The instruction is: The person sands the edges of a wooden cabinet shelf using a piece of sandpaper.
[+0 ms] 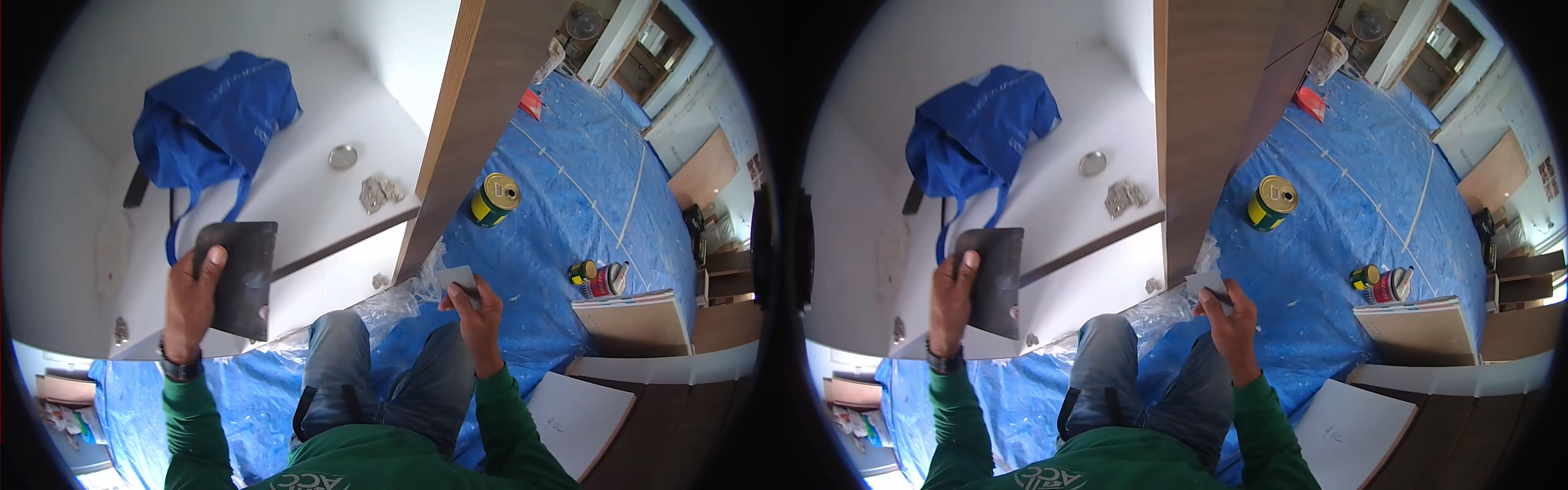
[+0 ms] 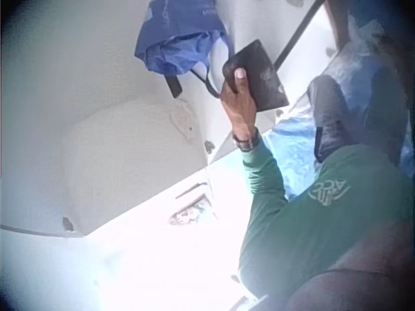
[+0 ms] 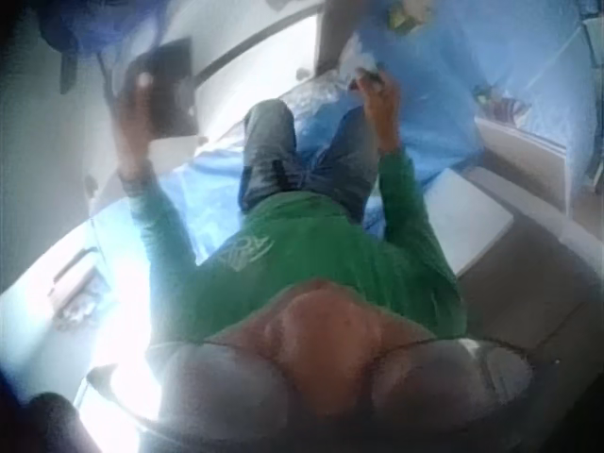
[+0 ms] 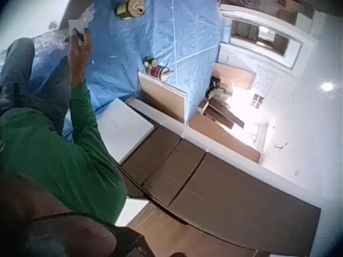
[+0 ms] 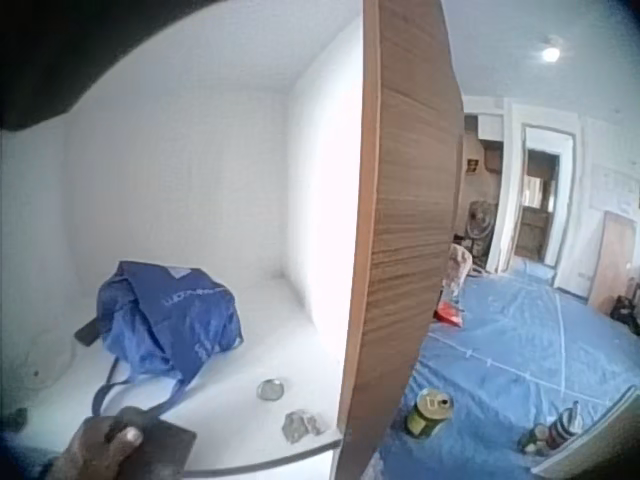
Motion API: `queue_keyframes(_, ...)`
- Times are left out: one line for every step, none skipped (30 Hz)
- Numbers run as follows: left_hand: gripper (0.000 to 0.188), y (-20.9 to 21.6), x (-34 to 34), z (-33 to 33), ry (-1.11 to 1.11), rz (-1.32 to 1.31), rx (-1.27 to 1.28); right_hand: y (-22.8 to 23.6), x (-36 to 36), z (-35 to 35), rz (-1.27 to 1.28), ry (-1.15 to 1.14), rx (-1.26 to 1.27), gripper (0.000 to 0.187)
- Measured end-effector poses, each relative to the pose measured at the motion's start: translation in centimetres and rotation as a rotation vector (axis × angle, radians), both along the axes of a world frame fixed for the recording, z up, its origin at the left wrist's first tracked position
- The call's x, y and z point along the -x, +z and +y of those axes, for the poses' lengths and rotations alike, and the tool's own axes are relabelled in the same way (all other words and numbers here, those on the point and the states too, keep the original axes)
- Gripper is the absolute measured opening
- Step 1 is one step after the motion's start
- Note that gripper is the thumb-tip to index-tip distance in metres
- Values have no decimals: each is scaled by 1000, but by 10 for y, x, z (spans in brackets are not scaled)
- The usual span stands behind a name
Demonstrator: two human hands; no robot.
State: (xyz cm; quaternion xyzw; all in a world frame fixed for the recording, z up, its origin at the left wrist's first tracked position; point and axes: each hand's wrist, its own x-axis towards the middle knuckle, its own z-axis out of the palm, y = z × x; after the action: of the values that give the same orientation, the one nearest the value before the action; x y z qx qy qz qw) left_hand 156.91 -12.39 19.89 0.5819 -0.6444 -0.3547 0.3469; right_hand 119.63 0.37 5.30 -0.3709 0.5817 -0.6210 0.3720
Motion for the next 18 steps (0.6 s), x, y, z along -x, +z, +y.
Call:
queue_keyframes(50, 0, -1, 2, 26, -67, 35, -18, 2, -2, -18, 4, 36, 11)
queue_keyframes(51, -2, -9, 3, 8, -58, 58, -31, -2, -4, -36, 14, 46, 11)
queue_keyframes(52, -5, -17, 3, -13, -49, 81, -44, -7, -5, -53, 22, 55, 11)
queue_keyframes(52, -4, -18, 6, -8, -53, 95, -54, -10, -5, -66, 25, 59, 12)
queue_keyframes(52, -6, -19, 7, -3, -57, 109, -66, -13, -3, -64, 35, 57, 12)
queue_keyframes(51, -12, -22, 5, 1, -41, 151, -80, -15, 1, -62, 44, 55, 13)
queue_keyframes(54, -12, -12, 8, 8, 52, 134, -90, -18, 8, -63, 53, 43, 13)
queue_keyframes(55, -13, -14, 7, 2, 28, 131, -99, -20, 15, -70, 50, 18, 14)
queue_keyframes(57, -15, -18, 6, -4, 3, 129, -108, -22, 21, -77, 48, -7, 15)
queue_keyframes(56, -13, -21, 7, 3, -8, 120, -113, -25, 28, -90, 52, -31, 16)
queue_keyframes(56, -13, -23, 7, 10, -17, 113, -119, -28, 34, -116, 41, -52, 16)
queue_keyframes(55, -14, -24, 7, 17, -25, 105, -124, -30, 41, -143, 31, -73, 16)
queue_keyframes(56, -14, -23, 8, 20, -16, 112, -130, -34, 46, -173, 24, -91, 17)
queue_keyframes(56, -13, -21, 9, 23, -10, 123, -138, -37, 50, -208, 19, -108, 17)
queue_keyframes(57, -12, -20, 10, 28, -4, 132, -146, -38, 54, -244, 16, -127, 17)
queue_keyframes(55, -11, -20, 10, 28, -5, 119, -149, -38, 54, -276, 14, -147, 17)
queue_keyframes(54, -10, -20, 10, 29, -5, 105, -152, -38, 53, -278, 14, -139, 16)
queue_keyframes(53, -10, -21, 10, 32, -6, 90, -154, -38, 51, -280, 16, -132, 16)
